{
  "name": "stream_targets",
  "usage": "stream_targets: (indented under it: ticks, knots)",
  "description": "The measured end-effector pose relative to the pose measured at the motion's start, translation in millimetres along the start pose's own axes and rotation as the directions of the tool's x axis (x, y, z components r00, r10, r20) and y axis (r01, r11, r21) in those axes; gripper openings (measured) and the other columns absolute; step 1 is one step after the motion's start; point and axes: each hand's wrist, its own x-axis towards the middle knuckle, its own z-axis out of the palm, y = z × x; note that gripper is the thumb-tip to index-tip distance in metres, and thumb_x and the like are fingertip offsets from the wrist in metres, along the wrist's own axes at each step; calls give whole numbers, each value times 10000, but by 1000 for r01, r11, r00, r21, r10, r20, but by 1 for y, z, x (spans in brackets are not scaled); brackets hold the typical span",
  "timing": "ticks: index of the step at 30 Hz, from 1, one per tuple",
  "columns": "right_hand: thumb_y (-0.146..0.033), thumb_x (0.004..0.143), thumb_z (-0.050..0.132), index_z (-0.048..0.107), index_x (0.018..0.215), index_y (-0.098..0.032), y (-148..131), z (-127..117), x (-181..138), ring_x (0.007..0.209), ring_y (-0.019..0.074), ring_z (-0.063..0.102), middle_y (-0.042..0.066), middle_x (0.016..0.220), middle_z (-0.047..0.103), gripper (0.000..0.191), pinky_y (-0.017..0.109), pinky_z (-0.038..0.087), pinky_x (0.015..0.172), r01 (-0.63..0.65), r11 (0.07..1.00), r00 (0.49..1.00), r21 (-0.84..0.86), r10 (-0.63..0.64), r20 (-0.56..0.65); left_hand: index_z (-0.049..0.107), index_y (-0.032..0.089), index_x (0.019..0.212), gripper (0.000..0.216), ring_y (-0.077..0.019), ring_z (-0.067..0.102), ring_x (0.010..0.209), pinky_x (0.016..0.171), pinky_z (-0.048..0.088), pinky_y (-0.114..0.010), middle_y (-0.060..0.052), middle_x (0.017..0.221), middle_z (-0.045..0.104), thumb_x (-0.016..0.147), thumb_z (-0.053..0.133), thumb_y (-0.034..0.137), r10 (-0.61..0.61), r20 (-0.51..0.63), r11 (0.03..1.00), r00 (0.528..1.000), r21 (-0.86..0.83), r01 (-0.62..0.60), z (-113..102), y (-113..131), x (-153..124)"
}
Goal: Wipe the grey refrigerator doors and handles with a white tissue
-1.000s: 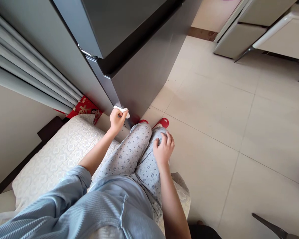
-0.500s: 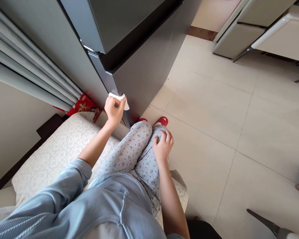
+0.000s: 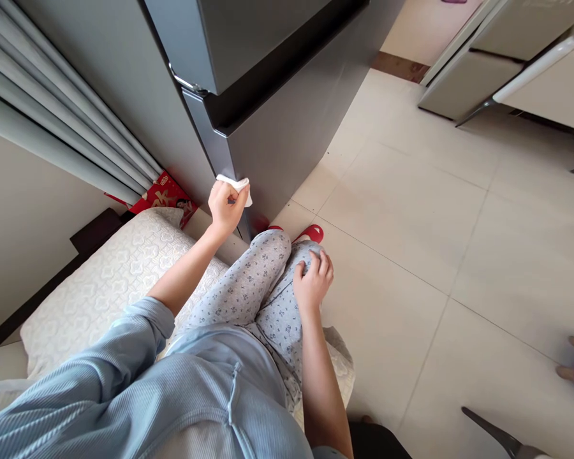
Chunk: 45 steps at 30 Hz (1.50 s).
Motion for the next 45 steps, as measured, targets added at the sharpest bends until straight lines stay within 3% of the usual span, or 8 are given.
stream_targets:
  ticks: [3,8,13,18,24,30,35,45]
  knots:
    - [-311,965,536,706,1250,-112,0,1,0,1322,338,562,179,1414,618,387,528,465,1136,7,1000,1000,-5,-7,-11,305,193,635,552,-128,383,621,631,297,-288,18,598,353,1028,602,442,10,30,1000,1000,23,-10,7,-18,-32]
    - [-303,964,534,712,1237,-108,1,1,2,1301,335,575,178,1394,629,380,520,477,1120,20,1000,1000,-14,-21,-22,301,193,648,554,-129,386,636,631,288,-282,11,607,392,1049,554,479,-105,129,993,986,57,98,10,-37,-82]
    - [-306,965,530,709,1236,-115,2,1,2,1297,335,572,182,1392,627,378,527,476,1109,10,1000,1000,-12,-10,-1,309,189,653,566,-115,358,613,611,273,-269,18,610,379,1053,521,530,-222,238,975,946,79,209,6,-44,-107]
    - [-310,967,526,709,1236,-114,1,1,2,1296,334,571,180,1394,626,380,527,470,1114,2,1000,1000,-2,-2,-6,297,185,661,563,-106,329,593,603,267,-270,29,602,363,1049,540,513,-173,172,985,970,52,166,3,-33,-85]
    - [-311,963,530,709,1239,-111,3,1,1,1304,335,562,188,1398,622,385,528,463,1123,2,1000,1000,5,-2,-1,333,182,664,540,-94,377,595,619,302,-272,30,616,348,1031,612,463,85,-24,996,996,35,-84,-4,5,4]
    - [-322,976,517,697,1264,-99,6,0,-2,1337,335,544,201,1409,609,406,534,448,1144,5,1000,1000,16,-5,13,396,186,732,466,-93,483,653,652,379,-260,14,684,379,1059,566,473,143,-46,989,989,-23,-144,-16,40,73]
    - [-322,975,516,695,1261,-99,6,0,-3,1344,330,542,207,1411,605,405,530,444,1150,0,1000,1000,20,0,6,370,190,737,475,-93,472,629,668,389,-268,26,665,337,1070,539,484,139,-91,990,986,-4,-140,-5,31,60]
    - [-324,973,522,706,1238,-115,4,0,0,1304,329,568,184,1400,622,384,521,467,1124,7,1000,1000,6,-7,-8,289,187,669,537,-97,296,554,610,275,-283,45,586,282,1035,608,418,160,-14,980,987,123,-157,8,-24,-24]
